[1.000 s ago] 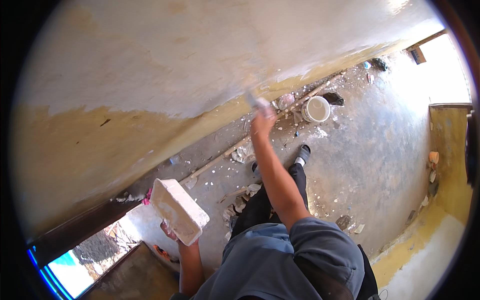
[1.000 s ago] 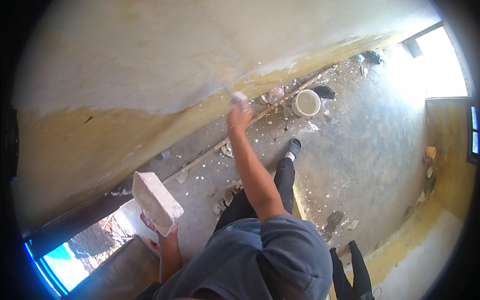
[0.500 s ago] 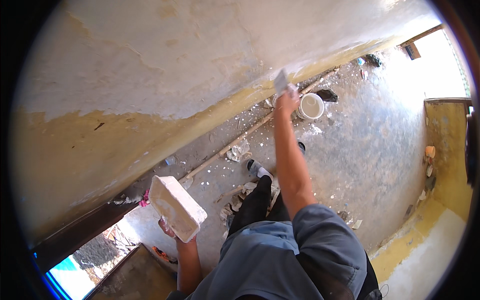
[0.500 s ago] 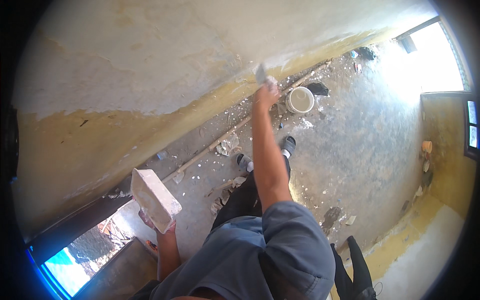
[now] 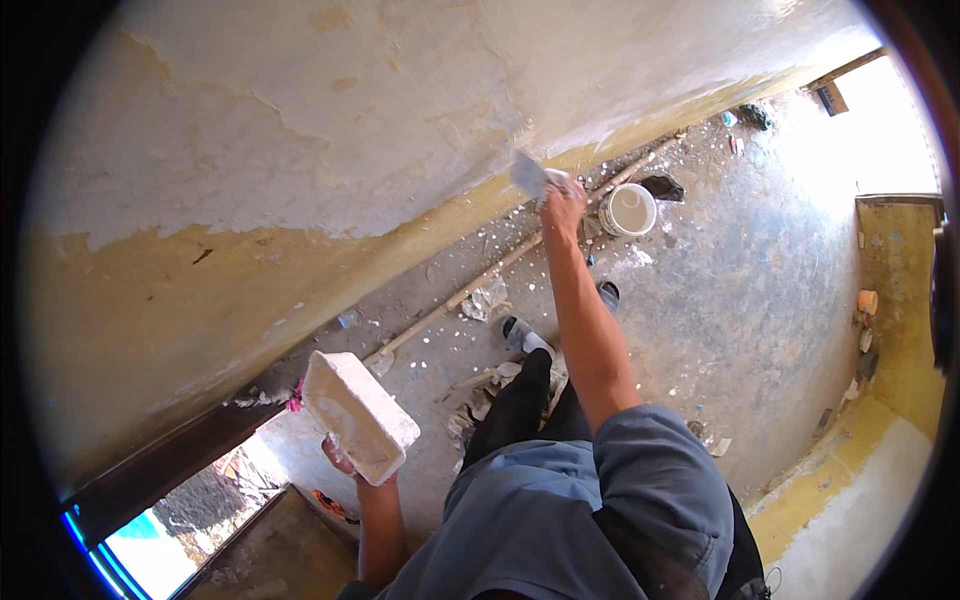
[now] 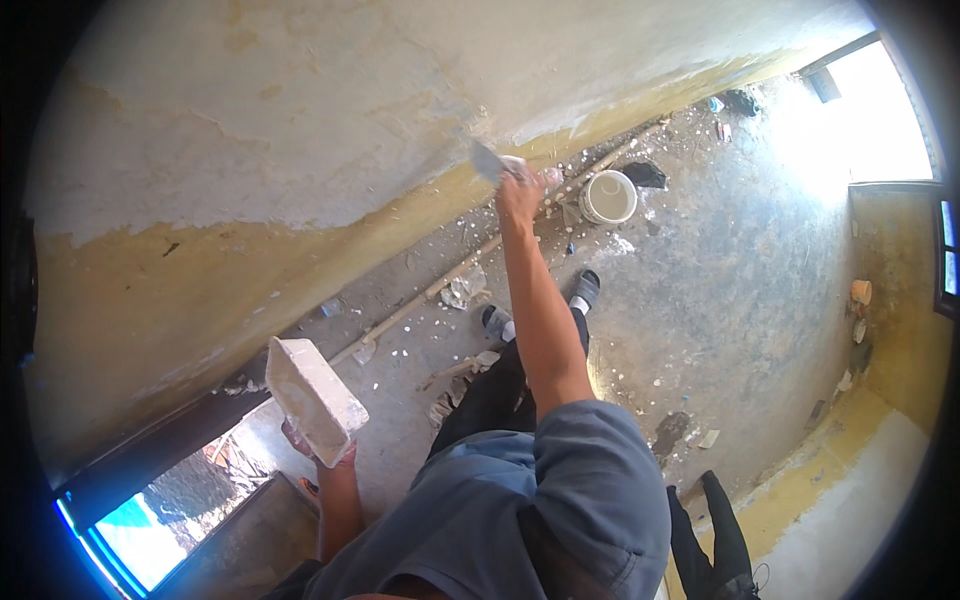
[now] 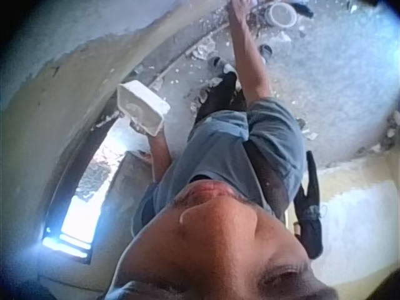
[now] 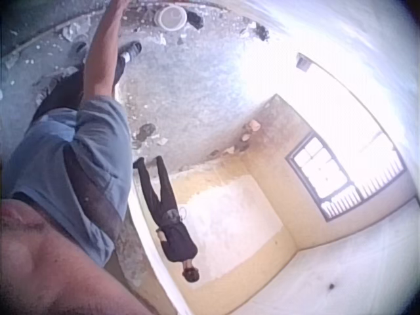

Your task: The person applies plaster to a wall using a putty knife and a container of plaster, spreading it evenly across the surface.

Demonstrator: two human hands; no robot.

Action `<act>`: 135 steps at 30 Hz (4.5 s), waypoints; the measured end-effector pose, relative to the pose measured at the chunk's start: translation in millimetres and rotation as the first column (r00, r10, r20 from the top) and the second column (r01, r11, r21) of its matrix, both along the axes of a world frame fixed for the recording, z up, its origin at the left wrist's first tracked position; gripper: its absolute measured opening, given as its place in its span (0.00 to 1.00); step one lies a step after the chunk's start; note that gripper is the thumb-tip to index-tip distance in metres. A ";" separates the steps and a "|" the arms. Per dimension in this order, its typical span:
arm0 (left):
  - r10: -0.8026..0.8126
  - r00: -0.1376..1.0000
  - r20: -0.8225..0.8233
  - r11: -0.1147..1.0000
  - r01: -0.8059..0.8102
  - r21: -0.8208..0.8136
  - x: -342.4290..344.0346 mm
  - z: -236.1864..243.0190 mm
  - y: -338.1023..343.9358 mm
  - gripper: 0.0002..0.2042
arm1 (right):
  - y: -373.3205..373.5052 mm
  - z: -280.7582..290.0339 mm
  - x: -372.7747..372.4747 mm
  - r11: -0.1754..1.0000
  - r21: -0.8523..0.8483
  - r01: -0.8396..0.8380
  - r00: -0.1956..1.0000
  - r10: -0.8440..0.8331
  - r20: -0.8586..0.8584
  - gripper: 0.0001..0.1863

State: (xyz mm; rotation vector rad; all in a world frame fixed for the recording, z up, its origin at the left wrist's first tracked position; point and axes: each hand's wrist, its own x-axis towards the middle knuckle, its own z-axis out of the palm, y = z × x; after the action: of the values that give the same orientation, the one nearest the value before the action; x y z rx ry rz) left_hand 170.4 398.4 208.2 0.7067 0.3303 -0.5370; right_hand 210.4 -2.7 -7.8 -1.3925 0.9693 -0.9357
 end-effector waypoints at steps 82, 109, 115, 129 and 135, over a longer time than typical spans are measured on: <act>-0.052 0.983 0.177 0.896 -0.032 0.443 -11.2 -57.8 69.4 0.35 | 73.6 -40.2 17.4 0.949 -0.285 0.136 0.849 -0.260 -0.460 0.09; -0.145 0.983 0.116 0.982 0.128 0.139 6.1 -9.5 10.2 0.29 | 148.3 -20.5 80.1 0.936 -0.352 0.009 0.951 -0.116 -0.286 0.22; -0.185 0.958 0.219 0.976 0.153 0.156 13.7 -22.0 24.6 0.29 | 141.5 -84.9 20.9 0.922 -0.388 -0.006 0.915 -0.151 -0.374 0.18; -0.134 0.989 0.059 0.987 0.138 -0.080 3.1 -20.3 29.4 0.32 | -29.9 -70.1 24.6 0.944 -0.035 0.328 0.931 -0.329 -0.156 0.13; -0.095 0.993 0.066 0.995 0.096 -0.013 1.4 -10.9 14.0 0.29 | 76.8 -74.6 40.9 0.974 0.000 0.228 0.962 -0.226 -0.151 0.11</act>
State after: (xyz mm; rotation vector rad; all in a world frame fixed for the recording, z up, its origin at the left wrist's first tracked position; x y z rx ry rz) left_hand 171.8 412.4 197.3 0.7257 0.2315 -0.6054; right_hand 251.4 74.1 -82.4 -1.3715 1.2688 -0.9987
